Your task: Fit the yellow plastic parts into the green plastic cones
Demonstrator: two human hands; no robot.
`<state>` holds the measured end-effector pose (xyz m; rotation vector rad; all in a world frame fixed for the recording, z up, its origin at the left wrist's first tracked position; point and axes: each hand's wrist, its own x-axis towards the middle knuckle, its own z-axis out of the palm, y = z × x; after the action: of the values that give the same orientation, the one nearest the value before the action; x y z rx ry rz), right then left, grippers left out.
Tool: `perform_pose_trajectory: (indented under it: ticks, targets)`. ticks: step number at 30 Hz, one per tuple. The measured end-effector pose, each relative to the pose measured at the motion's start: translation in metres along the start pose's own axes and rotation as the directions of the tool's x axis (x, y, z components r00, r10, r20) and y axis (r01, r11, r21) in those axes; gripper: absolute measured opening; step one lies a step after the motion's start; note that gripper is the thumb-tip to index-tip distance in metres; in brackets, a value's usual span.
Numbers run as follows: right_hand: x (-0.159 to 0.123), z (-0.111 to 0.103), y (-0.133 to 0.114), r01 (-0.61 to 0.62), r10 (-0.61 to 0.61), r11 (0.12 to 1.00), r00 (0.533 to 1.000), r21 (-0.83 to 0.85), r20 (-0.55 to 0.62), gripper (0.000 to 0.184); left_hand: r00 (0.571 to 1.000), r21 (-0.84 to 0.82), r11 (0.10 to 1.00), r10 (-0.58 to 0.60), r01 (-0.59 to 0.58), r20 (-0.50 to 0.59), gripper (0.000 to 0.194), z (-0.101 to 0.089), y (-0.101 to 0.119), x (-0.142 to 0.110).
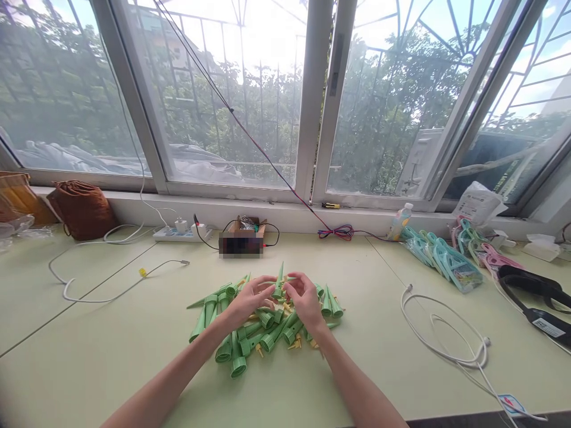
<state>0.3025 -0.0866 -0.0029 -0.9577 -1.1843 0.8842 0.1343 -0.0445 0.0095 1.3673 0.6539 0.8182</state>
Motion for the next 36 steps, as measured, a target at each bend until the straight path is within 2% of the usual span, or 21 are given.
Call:
perform_pose_trajectory:
  ticks: [10, 16, 23, 31, 36]
  targets:
    - [-0.003, -0.003, -0.006, -0.006, 0.01, 0.996, 0.999, -0.091, 0.041, 0.026, 1.0, 0.031, 0.999, -0.019, 0.019, -0.009, 0.046, -0.001, -0.003, 0.0]
    - [-0.003, -0.002, -0.009, -0.012, 0.017, 0.996, 0.998, -0.086, 0.058, 0.023, 0.998, 0.014, 1.0, -0.015, 0.016, -0.06, 0.041, -0.003, -0.006, 0.0]
    - [-0.003, -0.004, -0.007, -0.032, 0.035, 0.994, 0.999, -0.103, 0.028, 0.026, 0.999, 0.019, 1.0, -0.005, 0.006, -0.042, 0.036, -0.001, -0.004, -0.001]
    - [-0.002, -0.007, -0.004, 0.031, -0.039, 0.981, 0.998, -0.19, -0.04, 0.026, 0.999, 0.013, 1.0, -0.028, 0.029, -0.046, 0.036, 0.004, 0.006, -0.005]
    - [-0.003, -0.006, -0.008, -0.001, -0.001, 0.992, 1.0, -0.126, -0.018, 0.024, 0.999, 0.037, 0.999, -0.003, 0.004, -0.042, 0.033, 0.006, 0.009, -0.007]
